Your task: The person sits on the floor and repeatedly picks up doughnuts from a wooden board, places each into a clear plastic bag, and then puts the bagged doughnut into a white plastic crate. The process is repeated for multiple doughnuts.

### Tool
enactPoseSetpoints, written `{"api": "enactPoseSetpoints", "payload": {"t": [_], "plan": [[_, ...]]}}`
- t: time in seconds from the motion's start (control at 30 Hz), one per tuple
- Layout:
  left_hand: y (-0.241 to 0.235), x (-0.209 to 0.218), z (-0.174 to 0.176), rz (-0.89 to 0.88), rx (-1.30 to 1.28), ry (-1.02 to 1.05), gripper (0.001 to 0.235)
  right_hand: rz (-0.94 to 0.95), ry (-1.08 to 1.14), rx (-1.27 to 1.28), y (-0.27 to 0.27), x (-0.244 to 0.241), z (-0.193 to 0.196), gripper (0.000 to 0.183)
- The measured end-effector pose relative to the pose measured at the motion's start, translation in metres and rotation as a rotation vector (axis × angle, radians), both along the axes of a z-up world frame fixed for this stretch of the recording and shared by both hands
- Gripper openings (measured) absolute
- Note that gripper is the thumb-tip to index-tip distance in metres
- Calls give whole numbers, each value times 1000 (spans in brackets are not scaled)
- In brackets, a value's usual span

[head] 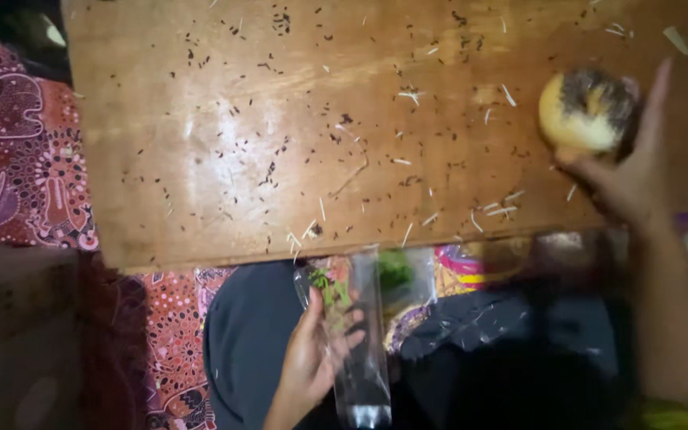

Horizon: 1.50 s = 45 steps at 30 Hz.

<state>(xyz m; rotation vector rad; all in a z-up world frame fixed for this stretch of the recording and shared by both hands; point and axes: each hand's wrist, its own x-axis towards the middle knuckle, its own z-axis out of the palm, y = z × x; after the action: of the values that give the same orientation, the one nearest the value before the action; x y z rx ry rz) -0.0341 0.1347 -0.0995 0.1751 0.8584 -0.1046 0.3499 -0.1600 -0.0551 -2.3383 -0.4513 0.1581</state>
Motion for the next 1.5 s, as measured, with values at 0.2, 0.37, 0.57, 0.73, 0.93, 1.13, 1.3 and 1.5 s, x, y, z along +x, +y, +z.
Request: {"api": "enactPoseSetpoints", "payload": {"t": [0.2, 0.37, 0.57, 0.73, 0.93, 1.13, 1.3, 1.5], "plan": [[-15, 21, 18, 105, -40, -94, 59, -94, -206, -87, -17, -66, -21, 134], [-45, 43, 26, 166, 3, -135, 58, -485, -245, -235, 52, -53, -19, 145], [-40, 57, 39, 314, 11, -242, 59, 32, 14, 577, 48, -167, 40, 140], [-72, 68, 70, 360, 130, -103, 53, 147, -54, 281, 36, -269, 50, 137], [-100, 60, 95, 334, 204, -107, 42, 295, -127, 275, 62, -264, 55, 128], [-105, 49, 82, 302, 215, -157, 37, 209, -176, 136, 72, -280, 70, 123], [-99, 39, 43, 208, 177, -158, 44, 104, -332, -16, 60, -281, 68, 81], [-88, -3, 17, -116, 801, -395, 36, 328, -138, 29, 41, -276, 56, 23]]}}
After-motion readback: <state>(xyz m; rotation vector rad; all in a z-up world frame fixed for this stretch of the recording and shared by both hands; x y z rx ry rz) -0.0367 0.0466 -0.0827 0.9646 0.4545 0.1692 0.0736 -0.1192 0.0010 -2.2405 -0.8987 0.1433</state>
